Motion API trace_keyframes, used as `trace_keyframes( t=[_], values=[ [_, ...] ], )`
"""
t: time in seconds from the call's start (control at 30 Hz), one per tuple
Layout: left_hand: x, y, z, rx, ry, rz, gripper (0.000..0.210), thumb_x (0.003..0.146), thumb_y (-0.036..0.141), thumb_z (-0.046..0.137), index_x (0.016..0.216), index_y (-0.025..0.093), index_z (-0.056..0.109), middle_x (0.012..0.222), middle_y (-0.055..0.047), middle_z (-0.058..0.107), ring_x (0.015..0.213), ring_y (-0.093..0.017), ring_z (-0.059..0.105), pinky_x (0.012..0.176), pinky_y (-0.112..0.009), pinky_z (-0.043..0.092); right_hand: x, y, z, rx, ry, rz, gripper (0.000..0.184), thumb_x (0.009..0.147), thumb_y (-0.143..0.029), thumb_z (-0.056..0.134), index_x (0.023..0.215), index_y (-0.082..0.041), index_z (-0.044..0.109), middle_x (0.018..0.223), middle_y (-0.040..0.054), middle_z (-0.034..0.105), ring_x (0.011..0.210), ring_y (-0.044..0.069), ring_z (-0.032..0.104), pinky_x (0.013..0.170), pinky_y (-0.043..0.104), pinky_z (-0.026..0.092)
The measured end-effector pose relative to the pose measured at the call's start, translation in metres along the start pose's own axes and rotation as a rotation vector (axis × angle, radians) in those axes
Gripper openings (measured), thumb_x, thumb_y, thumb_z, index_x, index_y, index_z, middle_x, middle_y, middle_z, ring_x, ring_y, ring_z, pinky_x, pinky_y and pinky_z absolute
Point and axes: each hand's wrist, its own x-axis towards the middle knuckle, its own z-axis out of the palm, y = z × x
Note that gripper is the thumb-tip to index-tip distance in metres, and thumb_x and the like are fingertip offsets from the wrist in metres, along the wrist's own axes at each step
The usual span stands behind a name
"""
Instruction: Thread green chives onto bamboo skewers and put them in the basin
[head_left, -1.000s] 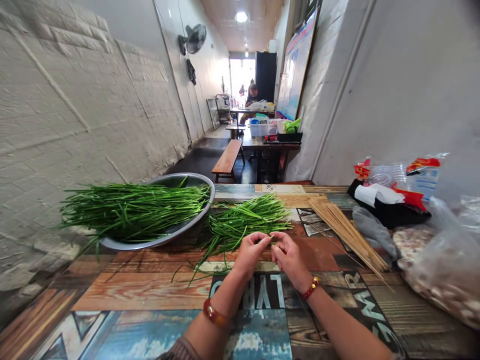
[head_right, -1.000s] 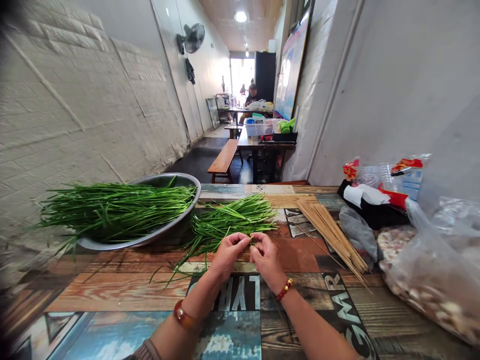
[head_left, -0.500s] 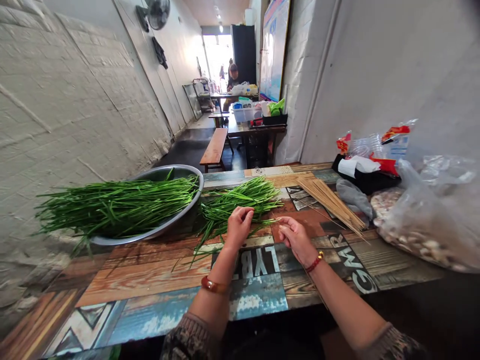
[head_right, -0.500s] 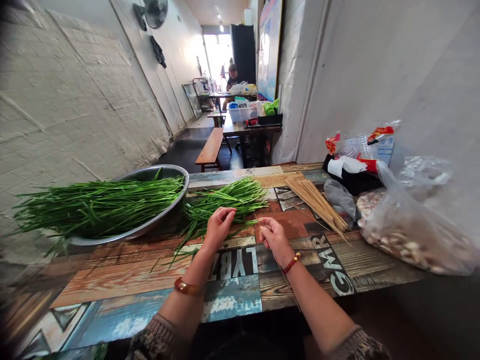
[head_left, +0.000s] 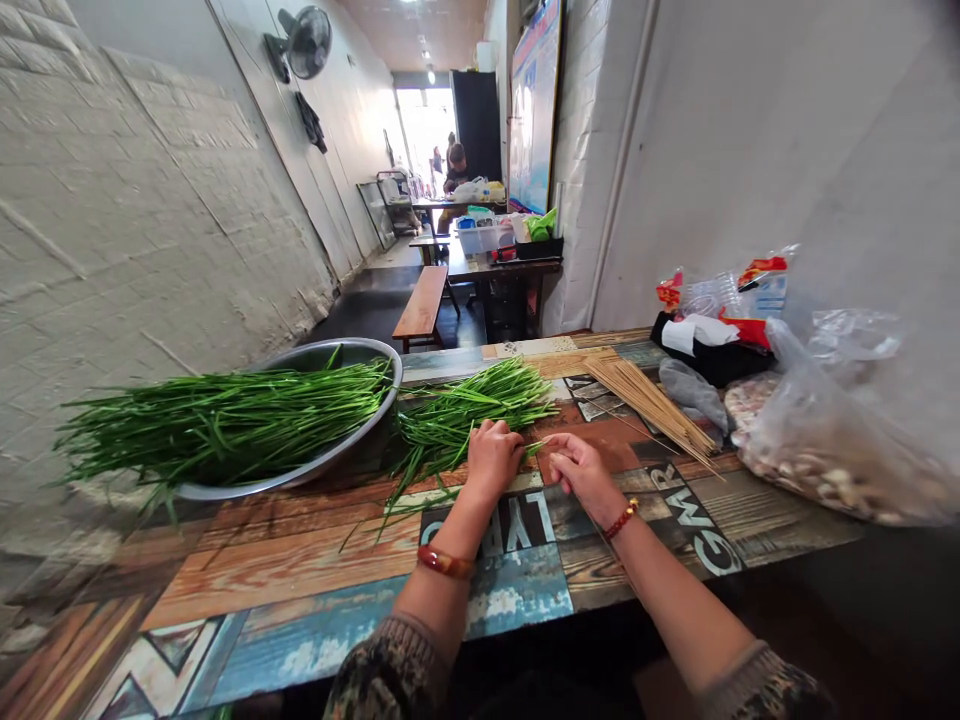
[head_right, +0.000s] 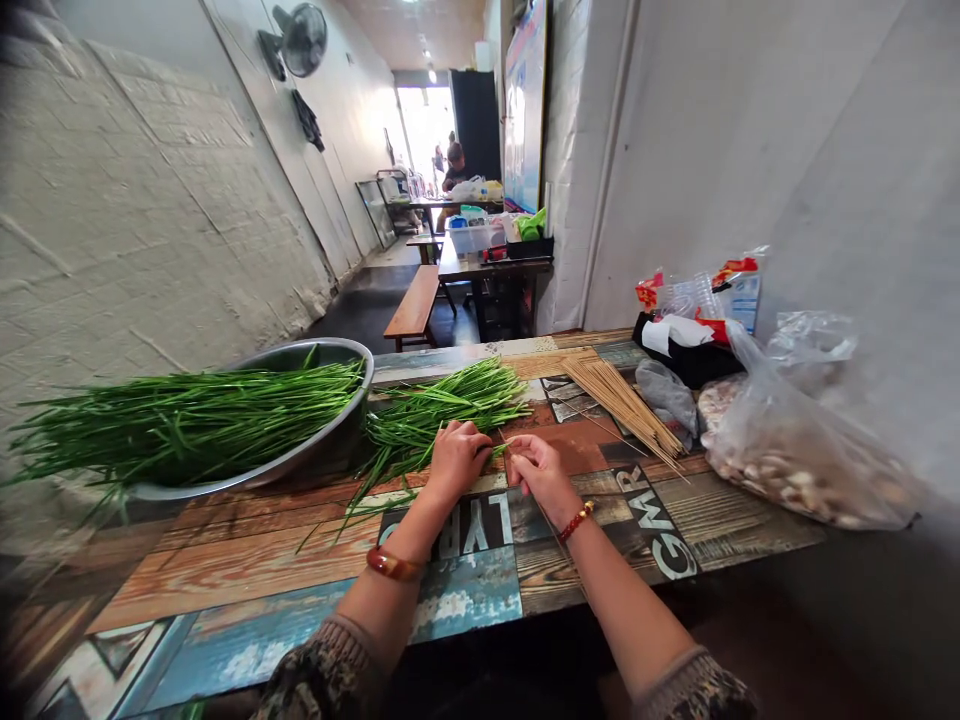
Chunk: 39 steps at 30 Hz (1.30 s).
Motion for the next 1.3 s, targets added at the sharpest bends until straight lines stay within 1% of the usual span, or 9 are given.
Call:
trace_keyframes(
  t=[0.1, 0.33, 0.47, 0.67, 0.73, 0.8, 0.87, 1.1, 1.3],
  values=[
    [-0.002, 0.0, 0.0, -0.008, 0.03, -0.016, 0.014, 0.082, 0.025, 0.061, 0.076, 0.024, 0.073, 0.087, -0.007, 0.065, 0.091, -0.025, 0.051, 0.075, -0.037, 0.036, 0.0, -0.003, -0.001, 0.028, 0.042, 0.024, 0.033, 0.071, -0.034, 0.06, 0.098, -0.017, 0.054, 0.053, -0.0085, 0.053, 0.039, 0.005, 0.037, 0.037, 0.016, 0.027],
    [-0.005, -0.009, -0.002, -0.227, 0.372, -0.155, 0.007, 0.08, 0.025, 0.066, 0.075, 0.026, 0.072, 0.116, -0.003, 0.065, 0.11, -0.025, 0.048, 0.085, -0.039, 0.037, -0.003, -0.005, 0.002, 0.044, 0.035, 0.022, 0.035, 0.071, -0.033, 0.06, 0.101, -0.016, 0.054, 0.053, -0.0087, 0.052, 0.04, 0.006, 0.037, 0.037, 0.016, 0.027],
    [-0.005, -0.009, -0.001, -0.289, 0.394, -0.145, 0.008, 0.079, 0.023, 0.067, 0.074, 0.026, 0.071, 0.115, -0.001, 0.067, 0.112, -0.025, 0.049, 0.088, -0.041, 0.037, -0.005, -0.007, 0.004, 0.037, 0.001, 0.02, 0.034, 0.072, -0.033, 0.059, 0.102, -0.016, 0.054, 0.053, -0.0084, 0.052, 0.041, 0.006, 0.039, 0.037, 0.016, 0.027],
    [-0.009, -0.002, -0.01, -0.237, 0.459, -0.09, 0.008, 0.084, 0.025, 0.061, 0.079, 0.024, 0.068, 0.114, -0.002, 0.067, 0.116, -0.027, 0.049, 0.095, -0.045, 0.033, -0.007, -0.011, 0.008, 0.042, -0.02, 0.017, 0.031, 0.074, -0.032, 0.06, 0.1, -0.018, 0.055, 0.053, -0.0083, 0.051, 0.042, 0.006, 0.038, 0.037, 0.016, 0.027],
    [-0.009, 0.0, -0.01, -0.291, 0.422, -0.043, 0.011, 0.088, 0.023, 0.055, 0.083, 0.022, 0.065, 0.103, -0.005, 0.069, 0.106, -0.023, 0.055, 0.093, -0.041, 0.037, -0.007, -0.011, 0.009, 0.053, -0.031, 0.007, 0.03, 0.075, -0.034, 0.061, 0.1, -0.018, 0.055, 0.053, -0.008, 0.05, 0.044, 0.007, 0.04, 0.037, 0.016, 0.027],
    [-0.007, 0.001, -0.006, -0.406, 0.349, -0.023, 0.014, 0.089, 0.021, 0.05, 0.087, 0.02, 0.063, 0.09, -0.005, 0.069, 0.088, -0.019, 0.06, 0.082, -0.035, 0.043, -0.008, -0.012, 0.01, 0.055, -0.042, 0.001, 0.03, 0.076, -0.036, 0.062, 0.1, -0.019, 0.056, 0.054, -0.0078, 0.05, 0.044, 0.007, 0.04, 0.037, 0.016, 0.027],
    [-0.005, 0.002, -0.002, -0.529, 0.303, -0.032, 0.015, 0.089, 0.02, 0.049, 0.091, 0.019, 0.064, 0.086, -0.005, 0.068, 0.079, -0.017, 0.061, 0.075, -0.03, 0.045, -0.008, -0.012, 0.01, 0.047, -0.049, -0.003, 0.031, 0.077, -0.038, 0.063, 0.1, -0.018, 0.056, 0.055, -0.0076, 0.05, 0.044, 0.006, 0.04, 0.037, 0.016, 0.028],
    [-0.002, 0.003, 0.002, -0.815, 0.187, -0.124, 0.018, 0.085, 0.031, 0.057, 0.083, 0.018, 0.071, 0.081, -0.004, 0.069, 0.077, -0.016, 0.062, 0.072, -0.027, 0.047, -0.007, -0.012, 0.011, 0.021, -0.041, -0.004, 0.036, 0.08, -0.04, 0.062, 0.107, -0.016, 0.06, 0.055, -0.0066, 0.05, 0.043, 0.005, 0.04, 0.037, 0.017, 0.03],
    [0.0, 0.005, 0.006, -0.989, 0.17, -0.19, 0.023, 0.08, 0.036, 0.063, 0.089, 0.017, 0.072, 0.086, -0.005, 0.072, 0.08, -0.016, 0.063, 0.071, -0.026, 0.048, -0.005, -0.015, 0.008, -0.029, -0.048, -0.003, 0.04, 0.082, -0.039, 0.057, 0.115, -0.015, 0.062, 0.052, -0.0071, 0.048, 0.042, 0.005, 0.037, 0.037, 0.017, 0.029]
  ],
)
